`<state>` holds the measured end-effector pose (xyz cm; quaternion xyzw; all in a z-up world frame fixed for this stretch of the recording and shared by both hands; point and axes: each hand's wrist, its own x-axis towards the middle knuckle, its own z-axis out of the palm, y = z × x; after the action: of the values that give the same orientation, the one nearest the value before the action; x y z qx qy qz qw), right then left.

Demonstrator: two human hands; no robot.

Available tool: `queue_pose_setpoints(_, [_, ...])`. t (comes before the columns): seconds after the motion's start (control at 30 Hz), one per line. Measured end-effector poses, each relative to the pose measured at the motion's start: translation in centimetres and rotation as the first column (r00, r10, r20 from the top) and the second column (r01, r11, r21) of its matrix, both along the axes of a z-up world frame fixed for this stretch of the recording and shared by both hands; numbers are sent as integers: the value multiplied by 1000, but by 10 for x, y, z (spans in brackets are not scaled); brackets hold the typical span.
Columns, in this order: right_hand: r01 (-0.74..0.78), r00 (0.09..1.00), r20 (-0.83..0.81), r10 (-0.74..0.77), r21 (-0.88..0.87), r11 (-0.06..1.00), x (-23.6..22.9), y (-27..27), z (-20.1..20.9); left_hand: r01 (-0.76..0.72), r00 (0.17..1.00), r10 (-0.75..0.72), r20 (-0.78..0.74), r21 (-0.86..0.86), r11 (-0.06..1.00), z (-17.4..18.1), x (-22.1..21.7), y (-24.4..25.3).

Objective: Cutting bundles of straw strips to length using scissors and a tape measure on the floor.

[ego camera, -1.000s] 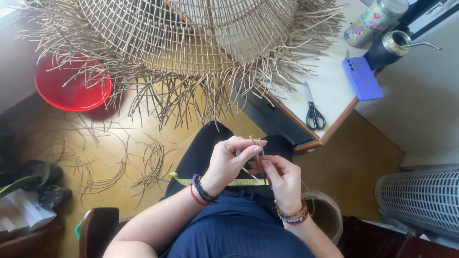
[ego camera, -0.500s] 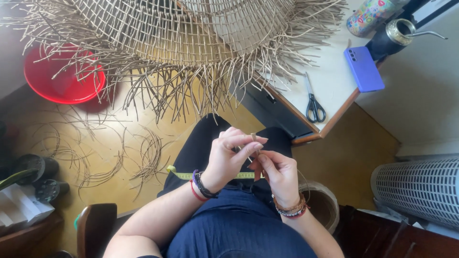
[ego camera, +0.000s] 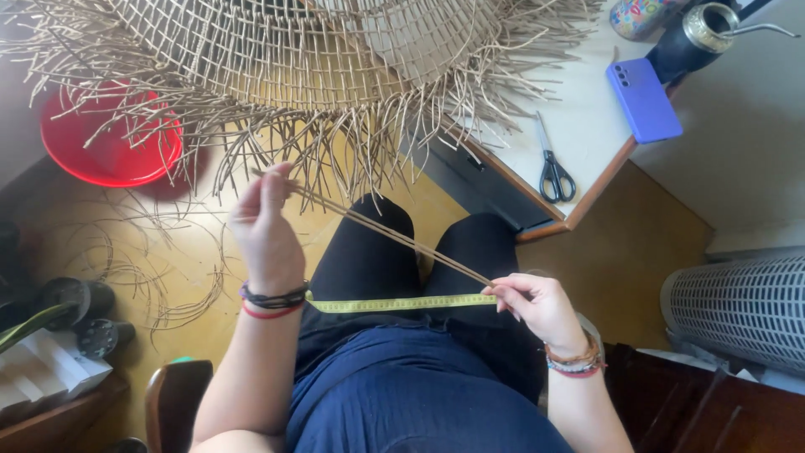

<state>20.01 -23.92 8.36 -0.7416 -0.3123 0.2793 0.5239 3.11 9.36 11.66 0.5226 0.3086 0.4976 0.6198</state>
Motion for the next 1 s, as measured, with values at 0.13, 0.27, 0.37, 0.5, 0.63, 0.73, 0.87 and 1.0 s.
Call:
queue_pose_setpoints(0.13, [-56,998,-18,54,-100,993,13,-3,8,-60,995,61,-79,9,998,-8,-17,9])
queue_pose_setpoints(0.27, [-225,962,95,256,-260,939,16,12,31,-74,746,417,-519,558,826,-41,-23,8])
queue_pose_setpoints(0.37, [-370,889,158,430,-307,877,13,33,39,234,682,508,-527,815,531,-10,3,-53])
queue_pose_setpoints(0.5, [-465,752,274,600,-425,776,20,44,34,842,535,-554,-638,453,292,-22,35,-140])
queue_pose_setpoints(0.63, [-386,767,294,571,-501,775,29,45,39,957,196,-618,-761,11,289,-49,48,-151])
queue_pose_setpoints(0.73, [-251,808,340,481,-539,804,45,51,45,910,334,-550,-765,111,399,-49,50,-144])
queue_pose_setpoints(0.87, [188,778,599,190,-510,840,123,46,0,869,332,-686,-648,-73,490,-36,45,-118])
queue_pose_setpoints(1.0, [496,616,763,195,-568,657,197,45,-73,841,362,-740,-567,-144,521,-39,40,-107])
